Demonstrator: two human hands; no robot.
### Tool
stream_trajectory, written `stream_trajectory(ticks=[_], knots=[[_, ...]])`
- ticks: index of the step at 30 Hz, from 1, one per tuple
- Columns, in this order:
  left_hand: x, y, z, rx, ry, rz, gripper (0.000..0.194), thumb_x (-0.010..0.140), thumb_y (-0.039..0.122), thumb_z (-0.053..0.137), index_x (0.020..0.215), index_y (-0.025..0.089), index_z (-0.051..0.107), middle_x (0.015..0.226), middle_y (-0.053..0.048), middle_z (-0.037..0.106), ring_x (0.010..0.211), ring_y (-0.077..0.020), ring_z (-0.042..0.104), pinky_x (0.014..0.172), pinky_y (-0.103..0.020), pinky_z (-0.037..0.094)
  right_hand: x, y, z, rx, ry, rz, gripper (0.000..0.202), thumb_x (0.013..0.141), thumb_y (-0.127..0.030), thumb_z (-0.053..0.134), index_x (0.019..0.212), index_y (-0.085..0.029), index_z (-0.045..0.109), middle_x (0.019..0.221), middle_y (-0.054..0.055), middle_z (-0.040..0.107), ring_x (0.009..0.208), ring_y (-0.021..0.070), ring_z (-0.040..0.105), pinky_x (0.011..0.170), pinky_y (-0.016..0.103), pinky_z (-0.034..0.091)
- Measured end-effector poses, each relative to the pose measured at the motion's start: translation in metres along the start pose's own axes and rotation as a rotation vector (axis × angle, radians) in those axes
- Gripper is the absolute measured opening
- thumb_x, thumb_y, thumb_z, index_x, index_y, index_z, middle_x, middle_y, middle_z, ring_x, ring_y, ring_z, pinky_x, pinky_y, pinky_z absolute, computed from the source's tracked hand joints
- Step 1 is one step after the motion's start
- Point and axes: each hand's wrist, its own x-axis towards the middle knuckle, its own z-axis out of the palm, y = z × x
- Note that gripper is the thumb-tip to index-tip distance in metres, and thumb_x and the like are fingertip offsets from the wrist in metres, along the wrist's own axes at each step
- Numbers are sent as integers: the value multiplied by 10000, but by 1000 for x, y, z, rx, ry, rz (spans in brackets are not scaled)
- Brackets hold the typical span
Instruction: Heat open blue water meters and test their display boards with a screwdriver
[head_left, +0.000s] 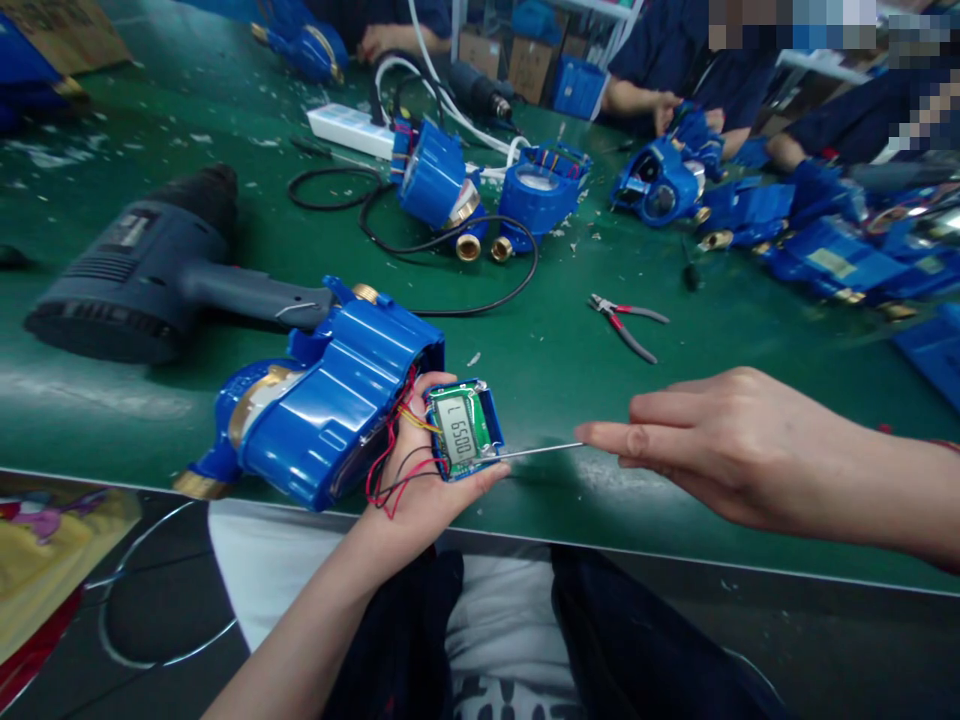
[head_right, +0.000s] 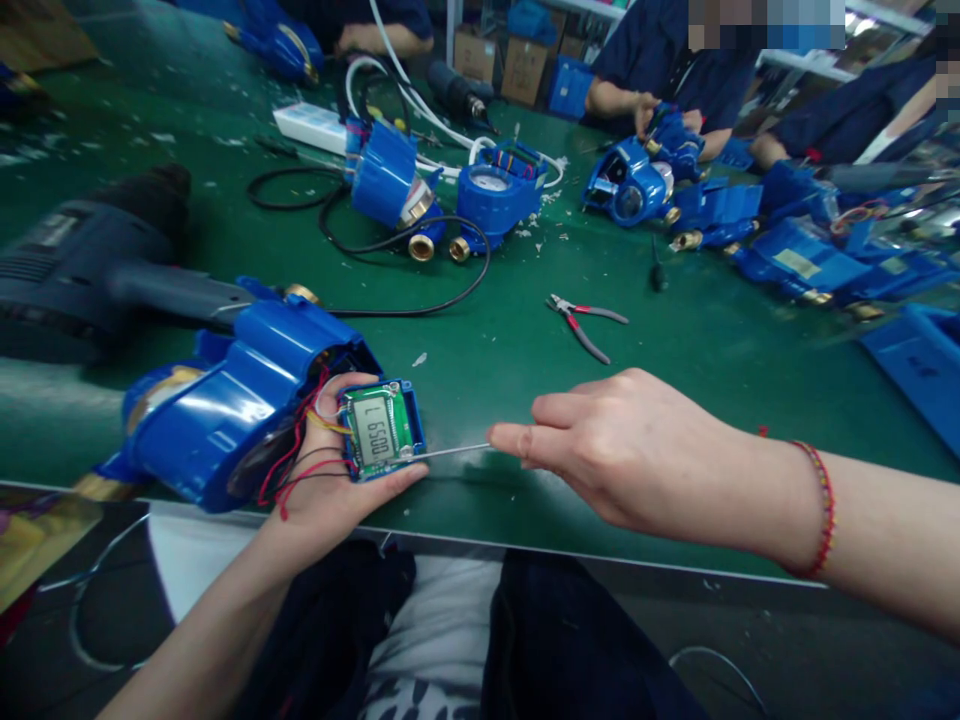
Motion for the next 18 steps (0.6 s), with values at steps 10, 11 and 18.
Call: stream_trajectory(ticks=[10,11,18], knots=[[-1,-1,0,58,54,82,710,593,239,842,1178,225,440,988,4,588,824,-152,643,734,-256,536,-1,12,12,223,30,-8,263,1041,-221,386,1264,-218,525,766,-11,541,597,113,487,538,267,266],[-1,-2,0,65,57,103,707,592,235,845,1175,224,447,991,7,584,830,-147,642,739,-246,535,-1,12,12,220,37,-15,260,1041,-217,382,1258,-216,526,766,-11,541,595,114,482,538,268,267],[-2,-6,2,39,64,143,743,586,199,872,1194,259,449,1021,40,553,844,-101,630,740,-186,519,-2,16,18,-112,198,-164,302,1008,-86,346,1242,-124,533,712,5,480,576,150,376,554,304,233]])
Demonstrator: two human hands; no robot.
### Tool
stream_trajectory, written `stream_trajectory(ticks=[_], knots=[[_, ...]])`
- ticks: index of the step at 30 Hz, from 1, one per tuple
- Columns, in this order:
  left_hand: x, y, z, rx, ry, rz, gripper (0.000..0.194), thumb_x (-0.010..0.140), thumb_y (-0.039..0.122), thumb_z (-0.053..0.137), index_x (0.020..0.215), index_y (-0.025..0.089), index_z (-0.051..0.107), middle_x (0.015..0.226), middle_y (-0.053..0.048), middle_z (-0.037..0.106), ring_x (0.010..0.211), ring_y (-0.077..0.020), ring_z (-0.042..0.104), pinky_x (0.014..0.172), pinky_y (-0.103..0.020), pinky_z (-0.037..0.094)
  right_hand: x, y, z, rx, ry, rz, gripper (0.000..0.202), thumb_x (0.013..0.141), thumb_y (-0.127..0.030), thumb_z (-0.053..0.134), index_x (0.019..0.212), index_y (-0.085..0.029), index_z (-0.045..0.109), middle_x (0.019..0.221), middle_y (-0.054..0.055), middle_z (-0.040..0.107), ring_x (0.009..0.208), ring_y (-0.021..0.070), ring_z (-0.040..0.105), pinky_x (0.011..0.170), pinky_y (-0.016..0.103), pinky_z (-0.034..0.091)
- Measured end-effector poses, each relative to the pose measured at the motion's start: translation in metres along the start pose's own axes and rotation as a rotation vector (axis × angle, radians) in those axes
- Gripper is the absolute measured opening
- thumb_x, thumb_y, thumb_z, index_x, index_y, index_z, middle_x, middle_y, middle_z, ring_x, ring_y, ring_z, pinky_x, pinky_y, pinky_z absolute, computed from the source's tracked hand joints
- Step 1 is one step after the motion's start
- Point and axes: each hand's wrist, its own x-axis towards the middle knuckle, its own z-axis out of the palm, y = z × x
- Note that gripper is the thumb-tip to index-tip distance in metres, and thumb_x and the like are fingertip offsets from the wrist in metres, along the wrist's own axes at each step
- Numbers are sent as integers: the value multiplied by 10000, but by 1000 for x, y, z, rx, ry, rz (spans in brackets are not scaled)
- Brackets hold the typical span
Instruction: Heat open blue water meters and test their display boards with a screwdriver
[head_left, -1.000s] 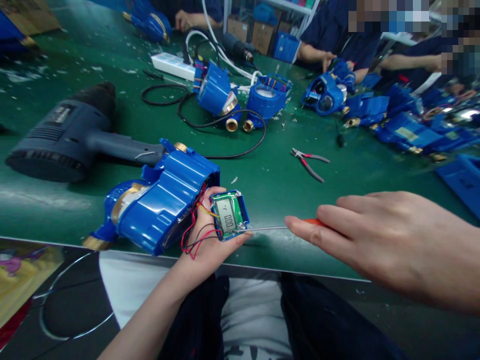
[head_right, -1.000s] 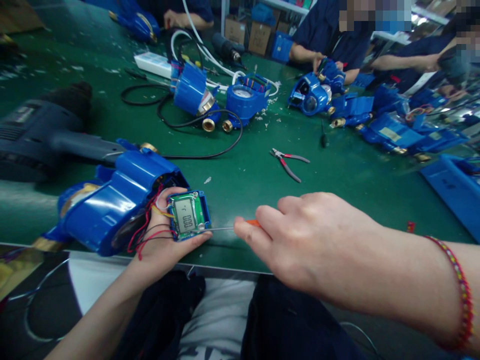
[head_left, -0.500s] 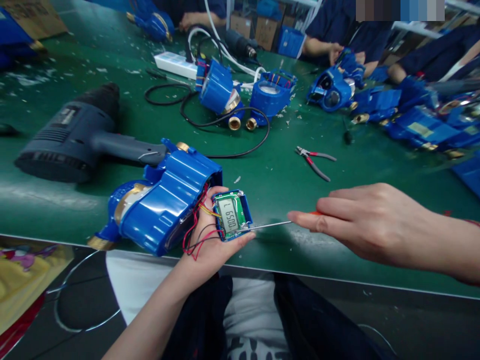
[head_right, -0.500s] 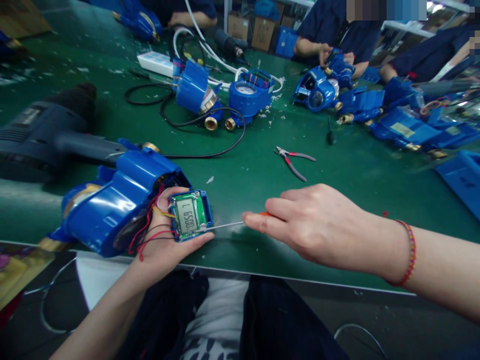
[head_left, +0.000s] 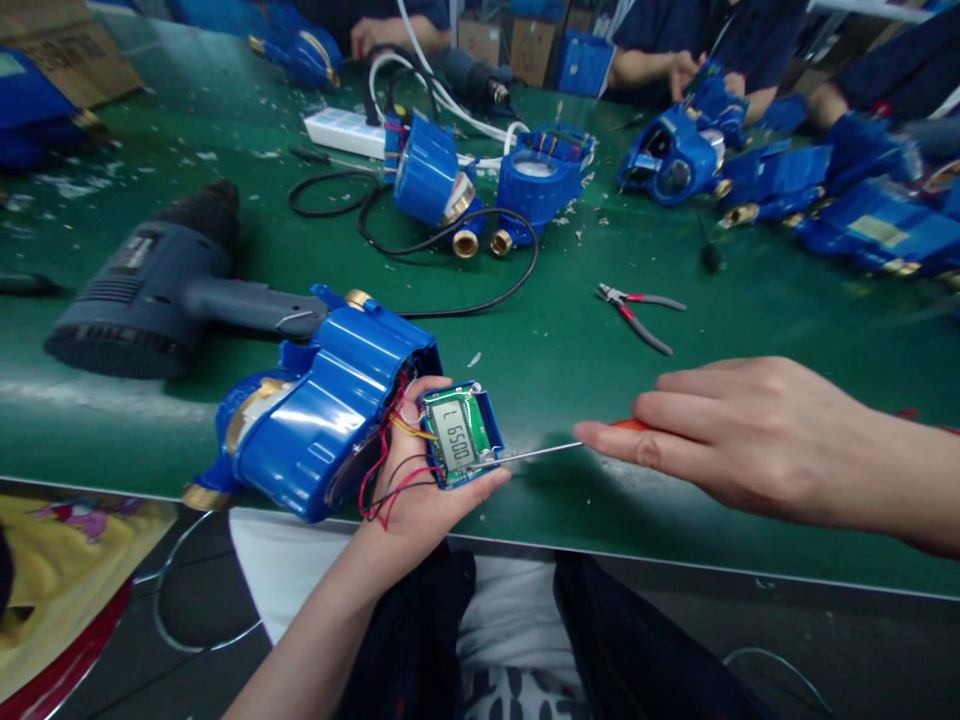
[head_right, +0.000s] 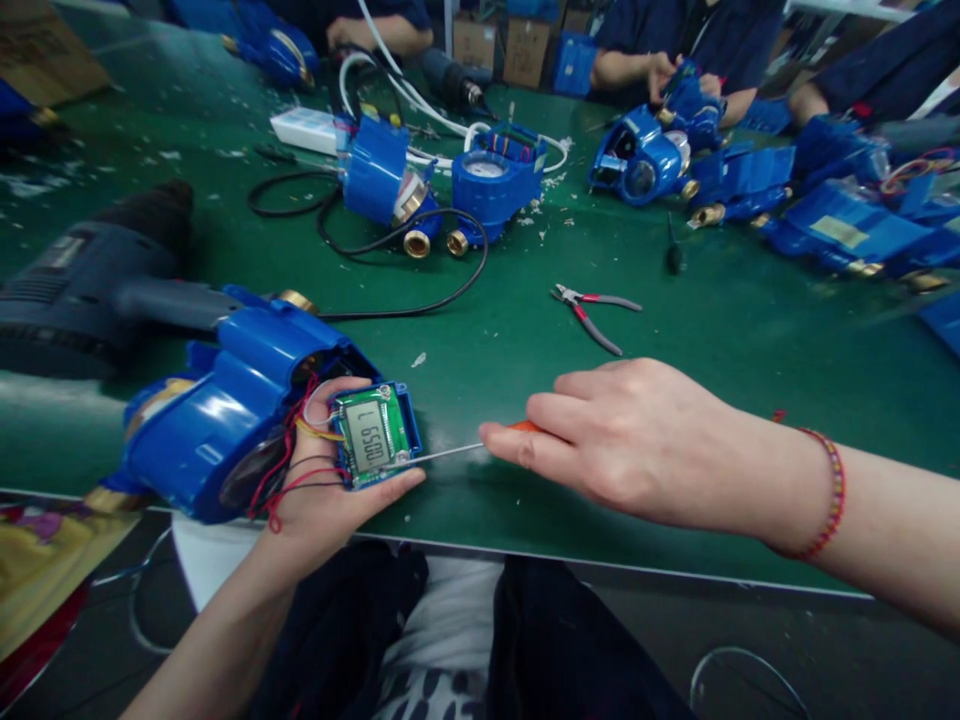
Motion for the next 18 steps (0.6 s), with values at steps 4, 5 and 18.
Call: stream_trajectory(ticks=[4,5,18], knots=[[1,4,-2,15,-1,-19,711,593,222,858,1180,231,457,1006,20,570,831,-121,644,729,-207,532,0,1,3,239,-66,105,271,1025,-162,390,1255,-181,532,741,-1,521,587,130,442,538,286,257],[2,5,-2,23,-4,-29,703,592,227,853,1174,223,458,1001,13,576,828,-130,650,729,-218,537,1,0,3,308,-90,139,251,1026,-183,413,1243,-198,537,762,-2,540,605,122,471,543,278,274],[2,9,-1,-44,-27,-170,728,564,238,844,1168,223,439,995,-11,574,825,-167,655,714,-268,555,2,-1,4,379,-49,154,263,1021,-165,412,1227,-180,575,797,4,581,629,116,508,544,265,307]])
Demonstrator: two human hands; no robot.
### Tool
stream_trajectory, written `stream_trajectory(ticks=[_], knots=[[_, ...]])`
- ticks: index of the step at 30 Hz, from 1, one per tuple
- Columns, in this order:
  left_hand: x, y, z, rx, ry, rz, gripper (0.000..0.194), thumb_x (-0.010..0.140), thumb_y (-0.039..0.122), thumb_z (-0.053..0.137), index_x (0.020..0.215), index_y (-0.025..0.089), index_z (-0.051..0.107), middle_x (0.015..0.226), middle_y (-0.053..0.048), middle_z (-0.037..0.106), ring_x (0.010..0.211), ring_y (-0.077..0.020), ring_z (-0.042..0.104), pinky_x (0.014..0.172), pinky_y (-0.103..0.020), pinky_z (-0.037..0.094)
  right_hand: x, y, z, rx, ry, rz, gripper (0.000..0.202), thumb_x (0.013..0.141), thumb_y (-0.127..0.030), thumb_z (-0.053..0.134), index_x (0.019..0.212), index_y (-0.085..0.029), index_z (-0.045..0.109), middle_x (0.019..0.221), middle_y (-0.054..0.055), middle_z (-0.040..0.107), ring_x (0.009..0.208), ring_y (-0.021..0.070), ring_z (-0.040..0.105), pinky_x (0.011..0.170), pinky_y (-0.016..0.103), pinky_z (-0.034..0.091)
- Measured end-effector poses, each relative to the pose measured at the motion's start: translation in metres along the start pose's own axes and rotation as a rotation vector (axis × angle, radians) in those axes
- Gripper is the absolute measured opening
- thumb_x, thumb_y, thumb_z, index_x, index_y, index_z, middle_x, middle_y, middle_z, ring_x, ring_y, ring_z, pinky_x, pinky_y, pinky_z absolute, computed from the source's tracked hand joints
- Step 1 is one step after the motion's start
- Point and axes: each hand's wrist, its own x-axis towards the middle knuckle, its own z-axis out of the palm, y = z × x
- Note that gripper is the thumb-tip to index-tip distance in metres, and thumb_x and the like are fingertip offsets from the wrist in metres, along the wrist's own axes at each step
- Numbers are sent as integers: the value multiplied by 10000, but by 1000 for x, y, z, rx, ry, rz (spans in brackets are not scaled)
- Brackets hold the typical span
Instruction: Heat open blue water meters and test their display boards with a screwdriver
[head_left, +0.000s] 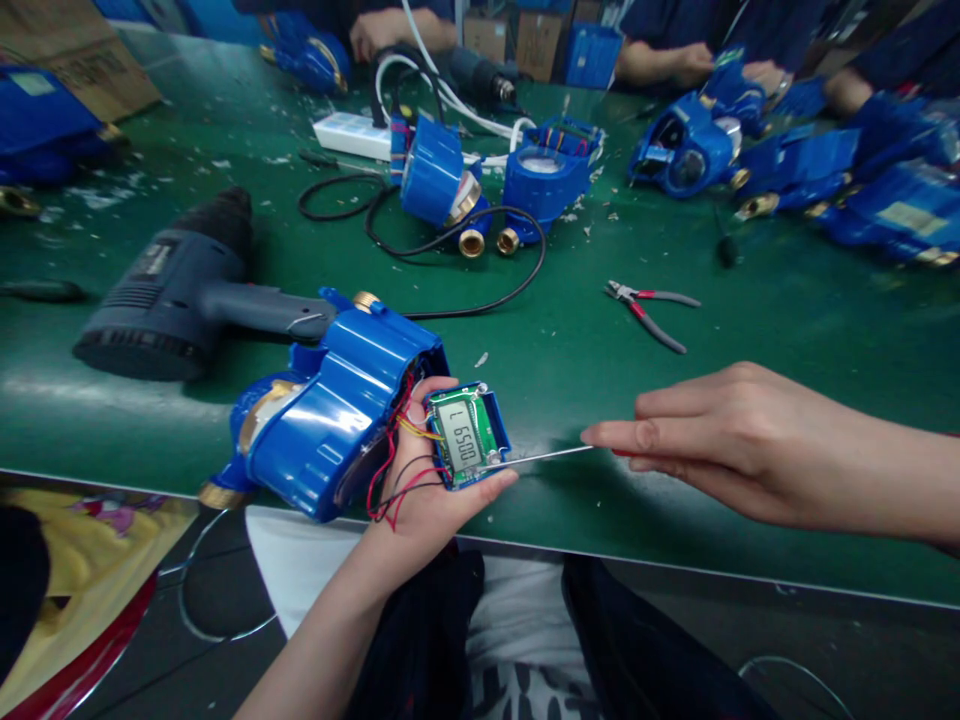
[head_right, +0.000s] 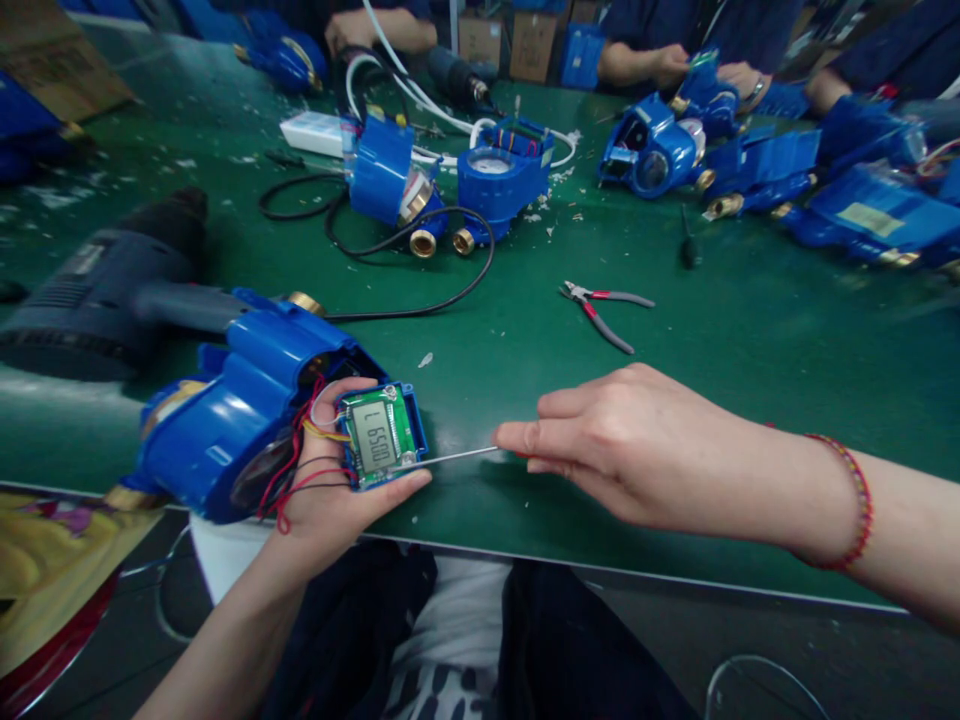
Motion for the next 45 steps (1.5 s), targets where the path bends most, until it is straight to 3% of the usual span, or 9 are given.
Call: stream_trajectory(ticks=[3,12,21,26,31,35,40,45], knots=[[0,-2,0,4,1,8,737,557,253,854,1166,229,438,989,-9,569,818,-172,656,709,-279,561,-1,2,6,143,-9,54,266,1026,-180,432,1241,-192,588,870,12,618,686,99,558,581,231,354],[-1,-3,-3,40,5,26,741,578,270,858,1192,247,445,1025,-12,578,872,-192,654,744,-309,569,-6,7,21,29,94,-10,281,1032,-176,413,1252,-148,587,739,12,550,596,99,469,540,233,303],[-2,-3,-3,102,44,93,725,573,238,877,1171,266,468,1060,5,546,915,-171,614,776,-277,528,-9,-1,13,-53,94,13,256,1024,-178,423,1238,-158,563,706,-9,508,561,102,453,529,242,278],[-2,-2,-2,121,60,132,714,579,231,878,1171,269,481,1068,4,521,897,-153,597,747,-251,515,-10,-17,8,-237,114,-8,267,1003,-114,347,1168,-155,553,692,-7,485,546,131,420,527,270,278],[-3,-2,-1,144,71,107,752,543,190,890,1176,297,498,1085,15,491,870,-130,581,740,-226,503,-11,-45,4,-327,153,109,322,982,-98,253,1084,-189,544,686,14,467,553,174,397,539,331,254],[-3,-2,-1,155,83,90,746,549,199,880,1180,300,496,1080,13,491,880,-141,581,750,-239,502,-7,-57,1,-340,152,121,308,912,-56,305,1021,-193,558,702,42,486,607,191,425,575,353,275],[-4,0,-2,173,76,91,727,564,196,872,1177,292,493,1078,6,506,910,-168,594,788,-277,507,-3,-48,1,-331,194,131,318,956,-108,287,948,-202,590,638,40,474,545,182,399,523,348,244],[-4,-1,-3,183,58,110,726,580,218,876,1192,292,493,1083,-2,518,907,-181,596,763,-285,511,-3,-28,-1,-210,91,70,279,1005,-179,355,1052,-194,630,616,-3,474,460,120,402,445,295,238]])
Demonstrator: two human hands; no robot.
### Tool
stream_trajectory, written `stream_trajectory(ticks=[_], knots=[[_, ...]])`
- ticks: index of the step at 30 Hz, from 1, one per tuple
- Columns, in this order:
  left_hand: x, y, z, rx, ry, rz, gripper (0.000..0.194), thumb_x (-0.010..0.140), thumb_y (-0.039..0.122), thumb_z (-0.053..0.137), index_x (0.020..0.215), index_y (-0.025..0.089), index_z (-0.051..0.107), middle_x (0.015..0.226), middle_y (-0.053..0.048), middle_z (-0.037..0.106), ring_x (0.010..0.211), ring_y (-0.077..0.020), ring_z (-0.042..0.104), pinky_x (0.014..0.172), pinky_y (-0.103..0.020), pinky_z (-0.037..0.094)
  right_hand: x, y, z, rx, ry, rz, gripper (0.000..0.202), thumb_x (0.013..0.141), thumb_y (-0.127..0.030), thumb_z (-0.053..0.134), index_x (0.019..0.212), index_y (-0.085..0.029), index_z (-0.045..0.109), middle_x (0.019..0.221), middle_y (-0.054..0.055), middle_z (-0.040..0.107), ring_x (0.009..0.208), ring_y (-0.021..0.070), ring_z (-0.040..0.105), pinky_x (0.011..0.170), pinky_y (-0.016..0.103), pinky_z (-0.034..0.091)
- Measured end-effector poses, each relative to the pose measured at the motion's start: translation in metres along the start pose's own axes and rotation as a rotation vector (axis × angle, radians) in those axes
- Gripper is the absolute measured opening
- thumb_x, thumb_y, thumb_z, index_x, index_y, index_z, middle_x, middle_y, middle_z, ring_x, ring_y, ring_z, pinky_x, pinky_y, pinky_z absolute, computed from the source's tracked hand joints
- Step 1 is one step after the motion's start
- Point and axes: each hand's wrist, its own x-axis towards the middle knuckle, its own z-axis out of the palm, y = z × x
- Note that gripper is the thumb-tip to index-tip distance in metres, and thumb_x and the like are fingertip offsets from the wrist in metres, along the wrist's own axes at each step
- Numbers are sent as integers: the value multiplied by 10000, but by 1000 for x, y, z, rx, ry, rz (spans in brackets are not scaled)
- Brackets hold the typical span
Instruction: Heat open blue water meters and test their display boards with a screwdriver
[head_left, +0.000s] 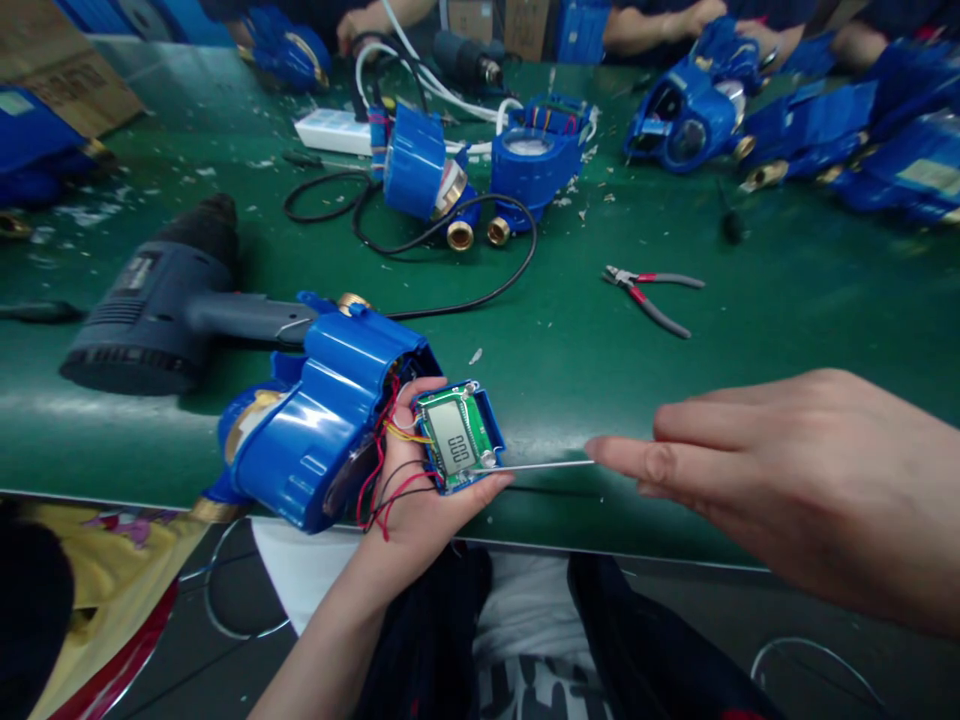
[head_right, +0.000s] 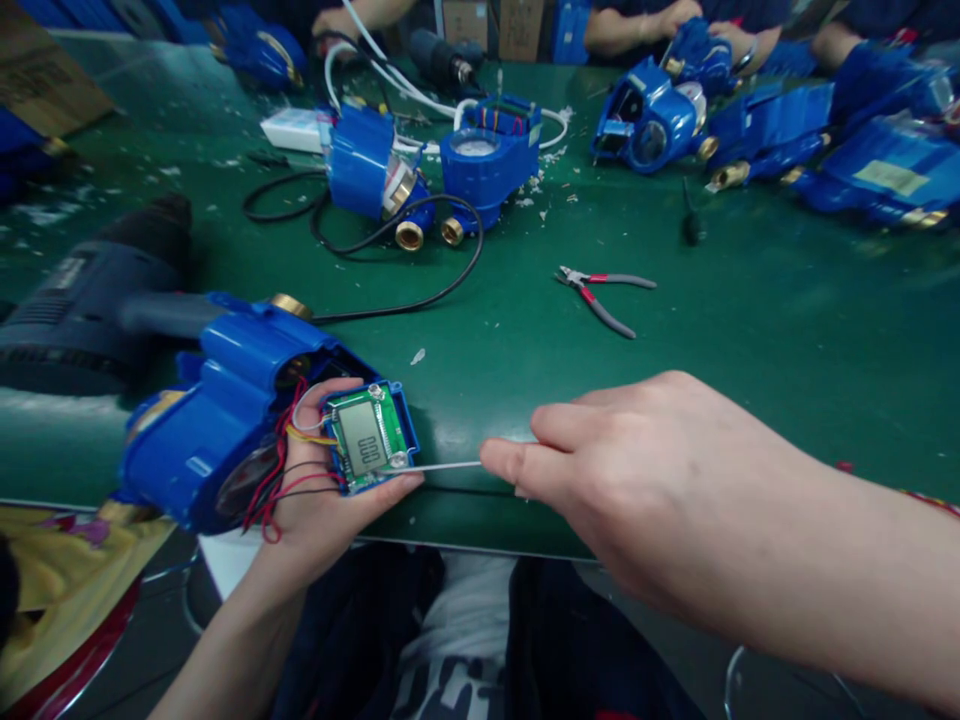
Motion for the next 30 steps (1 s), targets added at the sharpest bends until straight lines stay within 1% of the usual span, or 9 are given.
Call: stream_trajectory(ticks=[4,8,14,20,26,30], knots=[[0,0,0,19,14,0,729,576,247,884,1190,280,491,1083,-4,516,910,-188,587,760,-293,505,-1,7,4,21,1,-1,275,1007,-169,376,1111,-191,630,632,-2,491,487,127,402,466,297,227],[0,0,0,6,20,-7,723,571,281,885,1174,266,487,1089,-9,520,919,-191,587,758,-294,504,-4,9,12,34,33,-4,250,1011,-179,396,1115,-179,624,647,-5,494,514,129,411,488,285,236],[0,-1,0,-9,8,-30,732,579,268,877,1193,270,480,1098,-13,524,918,-192,590,746,-297,509,-4,16,23,110,44,-4,254,1025,-186,405,1155,-179,623,669,-12,496,542,112,427,519,261,265],[1,0,0,-5,22,-17,706,580,280,871,1176,273,493,1098,-16,533,914,-194,599,740,-303,517,-3,23,34,209,80,-41,262,1009,-152,439,1201,-154,616,730,8,540,592,103,431,550,245,277],[1,0,0,-51,1,-7,706,585,242,876,1177,277,493,1050,-1,565,855,-172,632,703,-283,535,-5,22,41,209,109,-42,260,1019,-174,449,1215,-158,620,720,3,528,595,101,420,558,236,287],[1,-1,0,-62,-5,-20,730,580,240,885,1193,284,491,1067,5,561,869,-161,630,708,-268,538,-6,22,43,231,106,-31,265,1022,-181,454,1240,-166,604,738,3,537,613,99,455,564,230,307]])
